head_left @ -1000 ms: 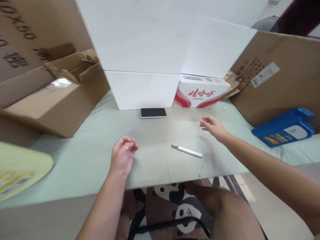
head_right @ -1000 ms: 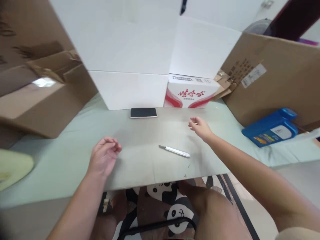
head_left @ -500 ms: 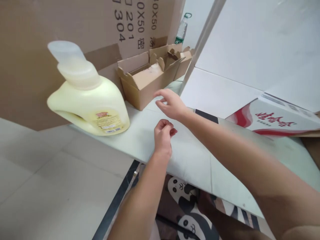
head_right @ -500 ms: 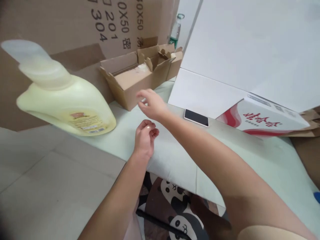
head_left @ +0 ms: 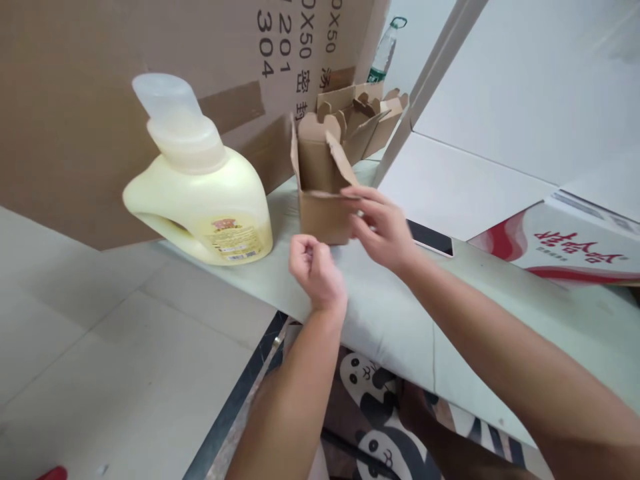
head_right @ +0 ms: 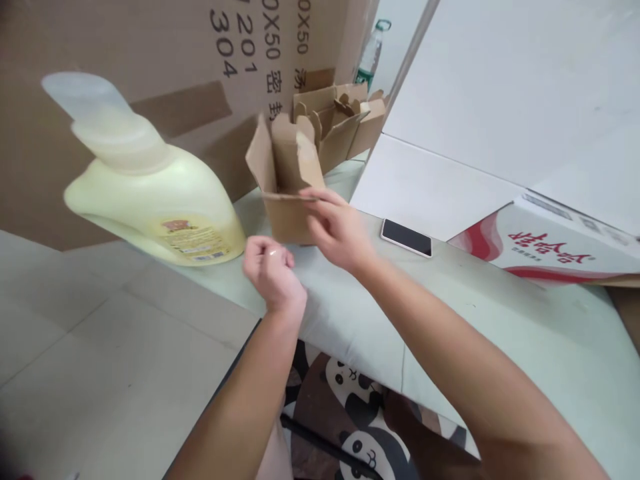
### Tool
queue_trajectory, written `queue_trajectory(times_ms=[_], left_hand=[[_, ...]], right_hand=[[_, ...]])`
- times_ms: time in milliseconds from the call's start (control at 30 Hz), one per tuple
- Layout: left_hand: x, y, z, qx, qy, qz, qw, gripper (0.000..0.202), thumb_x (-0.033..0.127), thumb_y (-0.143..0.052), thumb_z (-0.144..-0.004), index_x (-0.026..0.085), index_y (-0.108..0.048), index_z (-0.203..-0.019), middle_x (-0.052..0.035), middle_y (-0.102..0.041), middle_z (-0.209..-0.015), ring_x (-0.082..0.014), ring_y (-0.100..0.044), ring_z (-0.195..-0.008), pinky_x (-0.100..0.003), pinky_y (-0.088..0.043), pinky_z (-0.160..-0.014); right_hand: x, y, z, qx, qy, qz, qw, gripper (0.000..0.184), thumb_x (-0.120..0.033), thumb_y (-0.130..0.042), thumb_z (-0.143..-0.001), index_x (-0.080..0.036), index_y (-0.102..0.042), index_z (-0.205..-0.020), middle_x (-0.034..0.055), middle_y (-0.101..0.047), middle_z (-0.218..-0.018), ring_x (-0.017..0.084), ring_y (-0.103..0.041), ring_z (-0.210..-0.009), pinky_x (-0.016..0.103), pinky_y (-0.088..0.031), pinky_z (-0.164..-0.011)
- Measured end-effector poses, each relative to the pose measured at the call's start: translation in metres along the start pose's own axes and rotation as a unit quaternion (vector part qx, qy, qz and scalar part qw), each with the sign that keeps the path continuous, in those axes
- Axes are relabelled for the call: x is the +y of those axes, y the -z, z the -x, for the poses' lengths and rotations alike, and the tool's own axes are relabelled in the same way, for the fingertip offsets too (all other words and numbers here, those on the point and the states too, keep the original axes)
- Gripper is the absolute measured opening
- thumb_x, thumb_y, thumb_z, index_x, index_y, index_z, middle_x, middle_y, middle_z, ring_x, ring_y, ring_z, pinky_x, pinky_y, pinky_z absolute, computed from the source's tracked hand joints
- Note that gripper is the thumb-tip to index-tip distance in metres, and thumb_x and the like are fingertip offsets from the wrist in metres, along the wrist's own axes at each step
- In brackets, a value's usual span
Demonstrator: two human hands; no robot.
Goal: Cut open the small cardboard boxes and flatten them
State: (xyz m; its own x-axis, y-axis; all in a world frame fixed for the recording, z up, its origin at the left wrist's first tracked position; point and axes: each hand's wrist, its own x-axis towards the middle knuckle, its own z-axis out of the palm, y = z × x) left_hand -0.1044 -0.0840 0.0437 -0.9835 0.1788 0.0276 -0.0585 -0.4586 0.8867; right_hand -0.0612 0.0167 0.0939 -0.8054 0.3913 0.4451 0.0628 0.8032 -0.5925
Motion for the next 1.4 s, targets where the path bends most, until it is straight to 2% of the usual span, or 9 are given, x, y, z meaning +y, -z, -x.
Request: queue_trajectory(times_ms=[133,233,333,433,633,867,967,1167,1400], left_hand=[[0.026,0.002,0.008,0.018,-0.158,0.015,0.987,0.013,0.016,-0.051,-0.074,0.022,-0.041,-0.067,0.0036,-0.037,-0.061,-0.0109,-0.037,-0.054,-0.026,-0.031,-0.056],[0.033,-0.005,0.005,-0.019,-0.183,0.047,0.982,0.008,0.015,-0.052,-0.074,0.022,-0.049,-0.070,0.0030,-0.046,-0.065,-0.0122,-0.047,-0.061,-0.026,-0.038,-0.063],[0.018,-0.015,0.001,-0.181,-0.070,0.015,0.981,0.011,0.028,-0.054,-0.083,0.021,-0.063,-0.082,-0.0016,-0.065,-0.084,-0.0169,-0.062,-0.082,-0.029,-0.045,-0.075],[-0.006,-0.025,0.009,-0.362,0.037,-0.005,0.931,0.031,0.045,-0.051,-0.089,0.020,-0.069,-0.094,-0.0066,-0.072,-0.102,-0.0240,-0.065,-0.101,-0.035,-0.049,-0.087],[-0.018,-0.041,0.040,-0.425,0.004,-0.010,0.905,0.039,0.054,-0.055,-0.087,0.019,-0.072,-0.088,-0.0085,-0.075,-0.098,-0.0258,-0.068,-0.102,-0.041,-0.048,-0.101],[-0.037,-0.048,0.056,-0.403,-0.011,-0.121,0.907,0.039,0.056,-0.074,-0.074,0.019,-0.067,-0.087,-0.0043,-0.071,-0.086,-0.0222,-0.069,-0.087,-0.035,-0.054,-0.085],[-0.046,-0.048,0.063,-0.418,-0.044,-0.143,0.896,0.041,0.050,-0.076,-0.076,0.020,-0.068,-0.103,-0.0053,-0.071,-0.100,-0.0194,-0.067,-0.093,-0.032,-0.052,-0.087],[-0.051,-0.053,0.072,-0.450,-0.156,-0.162,0.864,0.045,0.042,-0.074,-0.081,0.024,-0.060,-0.120,-0.0067,-0.068,-0.111,-0.0206,-0.065,-0.103,-0.035,-0.051,-0.091],[-0.029,-0.055,0.073,-0.484,-0.269,-0.256,0.792,0.026,0.031,-0.061,-0.092,0.025,-0.069,-0.115,-0.0083,-0.064,-0.127,-0.0243,-0.061,-0.119,-0.043,-0.046,-0.106]], right_hand=[[-0.014,0.069,0.110,0.090,-0.049,0.026,0.994,0.036,-0.021,-0.052,-0.093,-0.024,-0.069,-0.062,0.0096,-0.071,-0.114,0.028,-0.069,-0.098,0.040,-0.061,-0.074],[-0.027,0.107,0.185,0.109,-0.065,0.021,0.992,0.026,-0.019,-0.055,-0.093,-0.026,-0.076,-0.078,0.0093,-0.075,-0.093,0.022,-0.071,-0.069,0.031,-0.057,-0.050],[-0.040,0.131,0.238,0.076,-0.006,0.024,0.997,0.024,-0.018,-0.056,-0.092,-0.021,-0.076,-0.078,0.0080,-0.076,-0.082,0.018,-0.072,-0.061,0.025,-0.058,-0.051],[-0.041,0.139,0.268,0.083,0.005,0.053,0.995,0.024,-0.016,-0.055,-0.091,-0.020,-0.075,-0.078,0.0107,-0.079,-0.088,0.021,-0.076,-0.069,0.026,-0.061,-0.059],[-0.002,0.118,0.289,0.180,-0.121,0.113,0.970,0.024,-0.019,-0.054,-0.093,-0.021,-0.072,-0.108,0.0155,-0.064,-0.137,0.031,-0.067,-0.118,0.038,-0.061,-0.081],[0.020,0.098,0.301,0.329,-0.070,0.180,0.925,0.043,-0.015,-0.055,-0.087,-0.029,-0.060,-0.127,0.0113,-0.041,-0.140,0.018,-0.061,-0.081,0.039,-0.057,-0.066],[0.021,0.097,0.310,0.389,-0.086,0.176,0.900,0.058,-0.020,-0.060,-0.083,-0.036,-0.046,-0.137,0.0092,-0.040,-0.138,0.027,-0.058,-0.102,0.047,-0.056,-0.082],[0.027,0.103,0.317,0.415,-0.157,0.099,0.891,0.068,-0.025,-0.060,-0.085,-0.033,-0.032,-0.146,0.0126,-0.044,-0.136,0.033,-0.050,-0.121,0.056,-0.048,-0.097],[0.027,0.106,0.314,0.290,-0.108,0.017,0.951,0.040,-0.036,-0.048,-0.095,-0.028,-0.053,-0.134,0.0135,-0.046,-0.138,0.035,-0.048,-0.129,0.055,-0.047,-0.100]])
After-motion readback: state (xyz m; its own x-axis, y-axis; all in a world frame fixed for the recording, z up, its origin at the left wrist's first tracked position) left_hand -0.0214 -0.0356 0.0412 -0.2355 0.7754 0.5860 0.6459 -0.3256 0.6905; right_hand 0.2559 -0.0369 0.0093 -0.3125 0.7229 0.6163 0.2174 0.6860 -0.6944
